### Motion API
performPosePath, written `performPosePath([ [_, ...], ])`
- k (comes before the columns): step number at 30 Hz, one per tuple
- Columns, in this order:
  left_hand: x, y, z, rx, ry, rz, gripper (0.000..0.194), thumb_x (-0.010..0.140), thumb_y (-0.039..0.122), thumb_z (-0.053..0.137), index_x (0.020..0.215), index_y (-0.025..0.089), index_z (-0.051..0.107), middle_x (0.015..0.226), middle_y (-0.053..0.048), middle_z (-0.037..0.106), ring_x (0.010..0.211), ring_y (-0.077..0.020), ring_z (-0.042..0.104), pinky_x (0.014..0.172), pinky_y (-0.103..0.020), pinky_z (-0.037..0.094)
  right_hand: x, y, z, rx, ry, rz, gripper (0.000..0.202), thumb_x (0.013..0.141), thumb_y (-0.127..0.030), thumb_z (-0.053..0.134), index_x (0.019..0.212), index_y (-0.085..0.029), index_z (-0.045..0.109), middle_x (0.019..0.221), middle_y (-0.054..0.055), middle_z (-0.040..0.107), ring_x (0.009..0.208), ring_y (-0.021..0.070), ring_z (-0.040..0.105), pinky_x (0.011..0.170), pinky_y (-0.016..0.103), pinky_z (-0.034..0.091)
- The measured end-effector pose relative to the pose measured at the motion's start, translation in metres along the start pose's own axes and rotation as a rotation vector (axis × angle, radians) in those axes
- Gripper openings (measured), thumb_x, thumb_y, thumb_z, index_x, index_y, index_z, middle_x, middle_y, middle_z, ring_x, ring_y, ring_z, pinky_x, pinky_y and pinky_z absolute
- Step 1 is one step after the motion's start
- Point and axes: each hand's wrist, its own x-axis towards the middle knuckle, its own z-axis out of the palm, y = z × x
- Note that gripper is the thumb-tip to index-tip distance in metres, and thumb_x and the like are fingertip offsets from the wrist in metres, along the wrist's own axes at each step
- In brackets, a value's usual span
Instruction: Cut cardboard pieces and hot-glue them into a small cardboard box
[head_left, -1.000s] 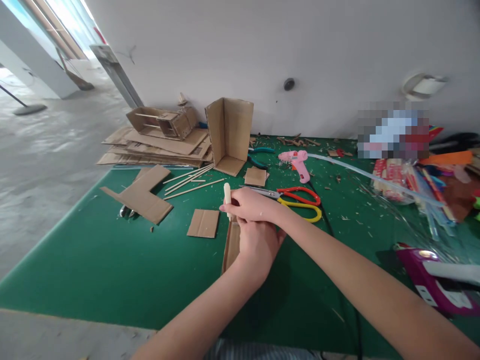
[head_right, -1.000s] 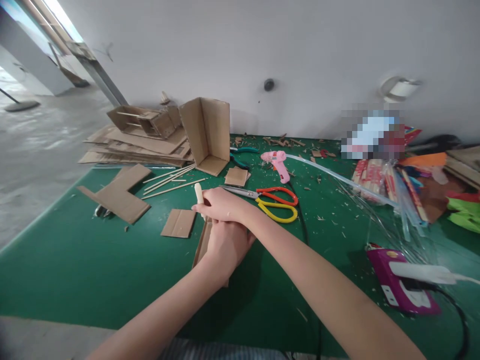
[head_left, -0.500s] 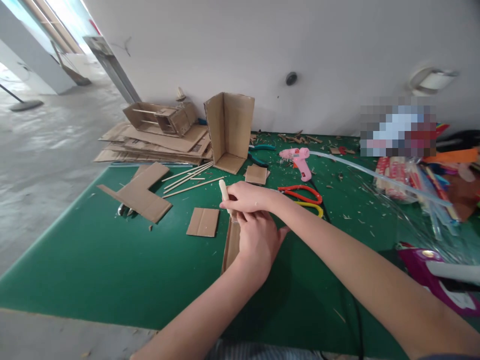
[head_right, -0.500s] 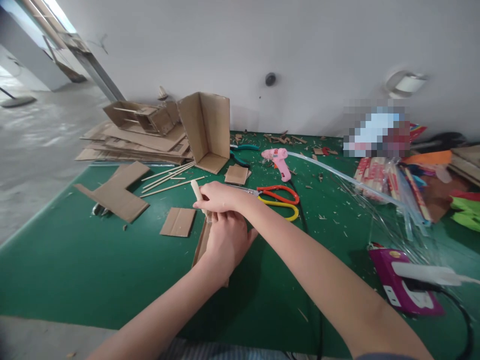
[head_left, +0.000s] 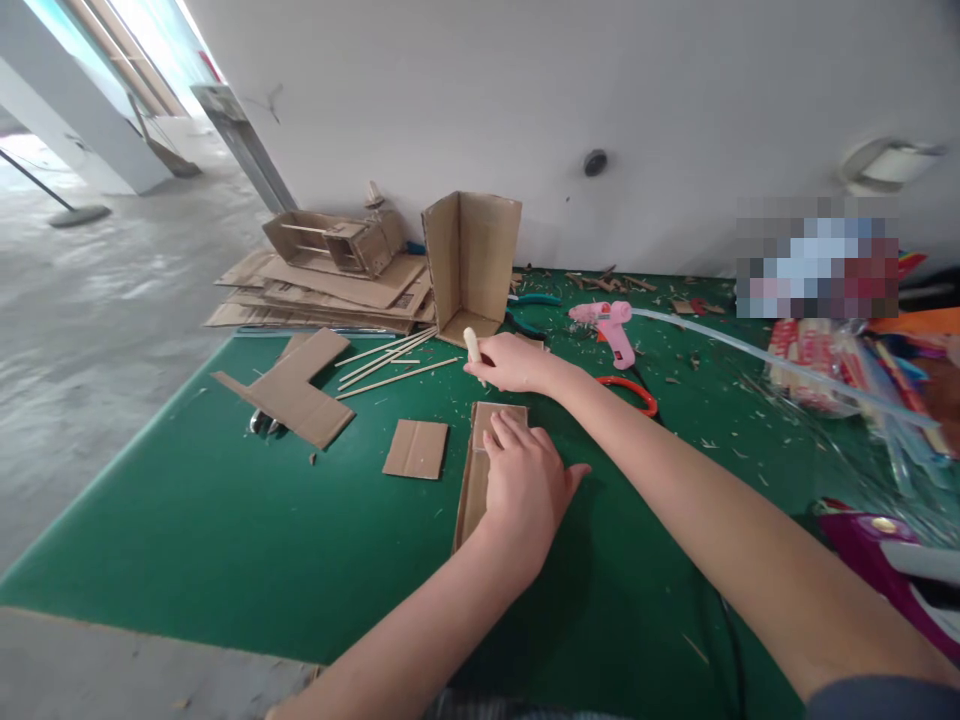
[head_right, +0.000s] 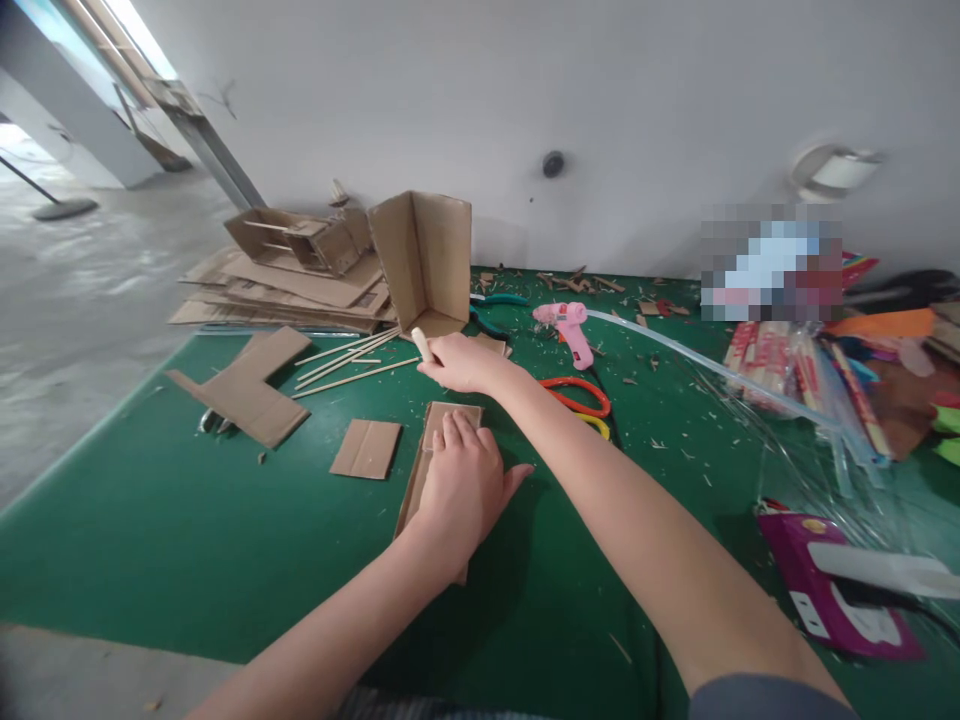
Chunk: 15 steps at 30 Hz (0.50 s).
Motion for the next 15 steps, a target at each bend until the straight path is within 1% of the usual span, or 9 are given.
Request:
performPosePath([
  [3, 0.001, 0.0, 0.003, 0.004, 0.008, 0.003, 0.078, 0.085, 0.061, 0.046, 0.122, -0.008, 0.052, 0.135, -0.038, 0.041, 0.129, -0.0454, 0.038, 0.101, -0.051, 0.038, -0.004, 0.003, -0.004, 0.255, 0.114, 0.029, 0.021, 0.09, -0.036, 0.051, 0.086, -0.016, 0.057, 0.074, 0.003, 0.063, 0.051, 0.0099, 0.053, 0.051, 0.024, 0.04],
  [4, 0.001, 0.001, 0.004, 0.002, 0.011, 0.0, 0.079, 0.085, 0.061, 0.046, 0.122, -0.008, 0.052, 0.135, -0.039, 0.04, 0.129, -0.0457, 0.038, 0.101, -0.051, 0.038, -0.006, 0.001, -0.005, 0.338, 0.116, 0.025, 0.022, 0.088, -0.038, 0.053, 0.087, -0.017, 0.057, 0.075, 0.002, 0.063, 0.051, 0.01, 0.054, 0.05, 0.024, 0.041],
  [6, 0.001, 0.002, 0.007, -0.005, 0.022, -0.006, 0.081, 0.084, 0.062, 0.046, 0.123, -0.008, 0.052, 0.135, -0.039, 0.039, 0.13, -0.0465, 0.037, 0.101, -0.053, 0.037, -0.013, -0.005, -0.005, 0.407, 0.041, -0.005, 0.022, 0.085, -0.038, 0.057, 0.083, -0.017, 0.057, 0.073, 0.001, 0.062, 0.053, 0.0105, 0.054, 0.049, 0.024, 0.041],
  [8, 0.001, 0.002, 0.009, -0.004, 0.039, -0.002, 0.083, 0.083, 0.064, 0.045, 0.125, -0.008, 0.051, 0.134, -0.038, 0.042, 0.128, -0.0471, 0.038, 0.101, -0.054, 0.037, -0.021, -0.014, -0.003, 0.358, -0.074, -0.045, 0.021, 0.081, -0.037, 0.06, 0.078, -0.017, 0.06, 0.07, 0.001, 0.062, 0.058, 0.0113, 0.055, 0.052, 0.024, 0.04],
  [11, 0.0, 0.001, 0.011, 0.036, 0.063, 0.013, 0.085, 0.084, 0.065, 0.042, 0.128, -0.007, 0.049, 0.124, -0.035, 0.054, 0.122, -0.0466, 0.045, 0.099, -0.056, 0.037, -0.032, -0.028, 0.002, 0.229, -0.202, -0.046, 0.021, 0.079, -0.038, 0.061, 0.076, -0.017, 0.063, 0.069, 0.0, 0.064, 0.061, 0.0121, 0.056, 0.054, 0.025, 0.039],
  [13, 0.0, 0.001, 0.011, 0.071, 0.06, 0.024, 0.084, 0.085, 0.064, 0.04, 0.129, -0.007, 0.049, 0.118, -0.034, 0.058, 0.118, -0.0465, 0.049, 0.098, -0.057, 0.037, -0.037, -0.033, 0.004, 0.179, -0.243, -0.024, 0.024, 0.08, -0.041, 0.059, 0.075, -0.018, 0.062, 0.068, 0.001, 0.064, 0.058, 0.012, 0.055, 0.053, 0.025, 0.037],
  [15, 0.0, 0.0, 0.009, 0.093, 0.035, 0.033, 0.082, 0.086, 0.064, 0.038, 0.128, -0.006, 0.05, 0.116, -0.033, 0.059, 0.115, -0.0469, 0.05, 0.096, -0.057, 0.038, -0.04, -0.037, 0.006, 0.138, -0.243, -0.023, 0.026, 0.081, -0.042, 0.058, 0.073, -0.018, 0.061, 0.067, 0.001, 0.064, 0.057, 0.0118, 0.055, 0.053, 0.025, 0.036],
])
